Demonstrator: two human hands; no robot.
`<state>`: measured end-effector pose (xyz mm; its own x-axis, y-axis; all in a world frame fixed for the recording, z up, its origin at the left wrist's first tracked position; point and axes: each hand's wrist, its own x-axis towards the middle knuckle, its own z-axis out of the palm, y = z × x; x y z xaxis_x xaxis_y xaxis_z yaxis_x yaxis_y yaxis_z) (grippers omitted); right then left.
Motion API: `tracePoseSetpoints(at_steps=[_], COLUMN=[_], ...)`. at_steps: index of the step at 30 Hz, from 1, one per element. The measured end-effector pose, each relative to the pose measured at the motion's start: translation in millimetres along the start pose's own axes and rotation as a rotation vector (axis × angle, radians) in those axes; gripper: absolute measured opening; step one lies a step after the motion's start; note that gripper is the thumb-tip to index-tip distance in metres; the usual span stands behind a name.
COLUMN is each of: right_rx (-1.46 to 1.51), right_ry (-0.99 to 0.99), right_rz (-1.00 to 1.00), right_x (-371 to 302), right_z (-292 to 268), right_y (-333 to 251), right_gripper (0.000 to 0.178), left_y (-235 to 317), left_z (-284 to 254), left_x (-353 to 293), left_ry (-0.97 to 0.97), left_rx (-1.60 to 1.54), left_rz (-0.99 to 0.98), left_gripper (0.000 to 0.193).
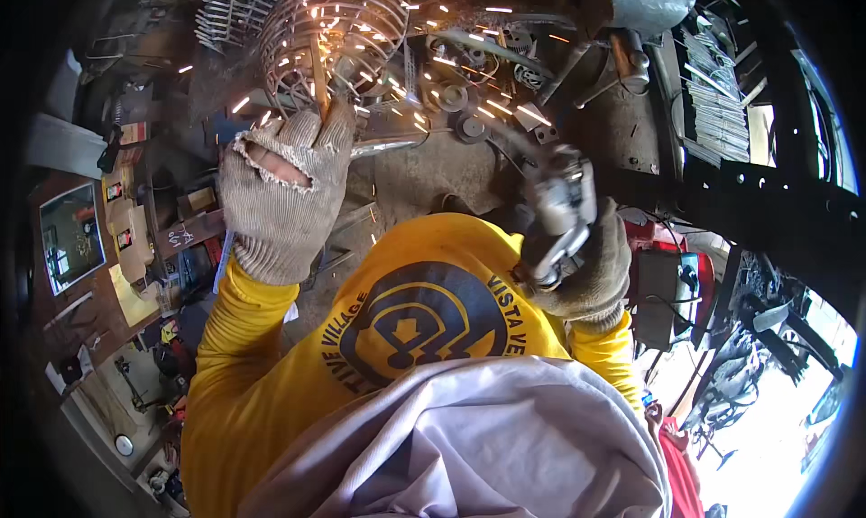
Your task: The person welds a metal wire cage on a workbench, holding the cage by hand with gloves while joining wires together with a welding torch and adjusting pieces with pliers.
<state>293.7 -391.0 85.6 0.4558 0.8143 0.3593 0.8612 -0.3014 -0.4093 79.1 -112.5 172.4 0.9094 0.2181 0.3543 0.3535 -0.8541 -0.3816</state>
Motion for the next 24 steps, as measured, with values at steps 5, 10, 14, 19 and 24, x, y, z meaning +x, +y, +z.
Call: tracePoseSetpoints(at_steps=[5,10,14,19,24], right_rx=[0.704,0.430,0.450,0.267,0.102], right_ry=[-0.025,0.098,0.133,0.099,0.005], right_rz=[0.388,0.290,0.293,0.190,0.083], right_x=[-8,-8,7,60,98], right_z=[-5,1,5,11,1], right_y=[-2,9,25,26,12], right_gripper=[0.121,0.115,0.127,0.125,0.113], left_y=[7,14,14,13,16], left_z=[-10,-22,-13,-15,-22], left_x=[20,26,16,20,26], left_ry=[0.019,-0.165,-0.236,-0.225,-0.105], left_rx=[-0.010,0.099,0.134,0.037,0.046], left_rz=[-0.003,-0.034,-0.092,-0.087,-0.058], left_gripper=[0.035,0.039,0.054,0.050,0.047])
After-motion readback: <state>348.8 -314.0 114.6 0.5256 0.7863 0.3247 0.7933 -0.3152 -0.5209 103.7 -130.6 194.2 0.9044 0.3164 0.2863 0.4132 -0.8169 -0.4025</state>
